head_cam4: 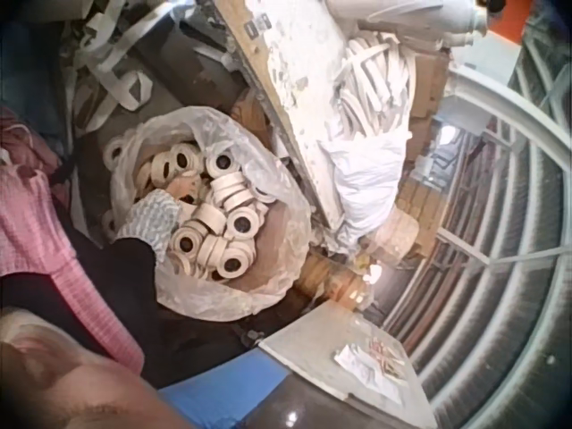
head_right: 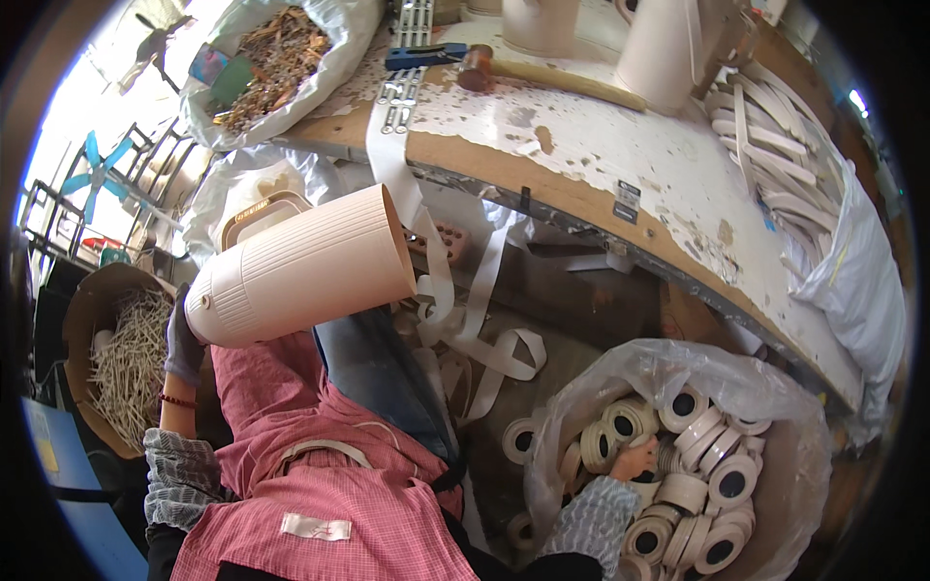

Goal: The person assembles beige thermal containers by inserting a cork stopper, attaching a handle, and applying a label. The person repeats this process for multiple containers, placing finished units on a nearby table.

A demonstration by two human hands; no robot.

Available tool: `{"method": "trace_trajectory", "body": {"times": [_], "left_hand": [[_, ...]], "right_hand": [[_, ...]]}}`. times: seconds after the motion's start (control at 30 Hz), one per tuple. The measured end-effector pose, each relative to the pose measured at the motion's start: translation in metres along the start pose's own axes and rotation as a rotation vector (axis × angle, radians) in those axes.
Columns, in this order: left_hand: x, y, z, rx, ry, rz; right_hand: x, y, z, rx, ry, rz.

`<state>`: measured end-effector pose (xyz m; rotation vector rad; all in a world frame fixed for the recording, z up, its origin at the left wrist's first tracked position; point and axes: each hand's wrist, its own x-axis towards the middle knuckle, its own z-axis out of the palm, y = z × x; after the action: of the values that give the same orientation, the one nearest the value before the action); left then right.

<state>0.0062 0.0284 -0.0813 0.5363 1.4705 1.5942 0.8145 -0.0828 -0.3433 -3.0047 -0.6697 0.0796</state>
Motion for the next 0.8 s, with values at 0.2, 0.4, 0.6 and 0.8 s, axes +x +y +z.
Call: {"method": "trace_trajectory", "body": {"times": [0.2,0.4,0.6,0.8], "left_hand": [[-0.009,0.013,-0.01,-0.064,0.039,0.0],[-0.001,0.012,-0.023,-0.113,-0.01,0.081],[-0.045,-0.008,-0.151,-0.269,0.166,0.143],[-0.11,-0.035,-0.215,-0.346,0.321,0.148]], "right_hand": [[-0.059,-0.079,-0.169,0.755,0.185,-0.861],[-0.302,-0.234,-0.24,0.987,-1.323,-1.401],[-0.336,-0.275,-0.263,0.83,-1.824,-1.768],[-0.338,-0.338,-0.246,0.612,-1.949,-1.277]]}}
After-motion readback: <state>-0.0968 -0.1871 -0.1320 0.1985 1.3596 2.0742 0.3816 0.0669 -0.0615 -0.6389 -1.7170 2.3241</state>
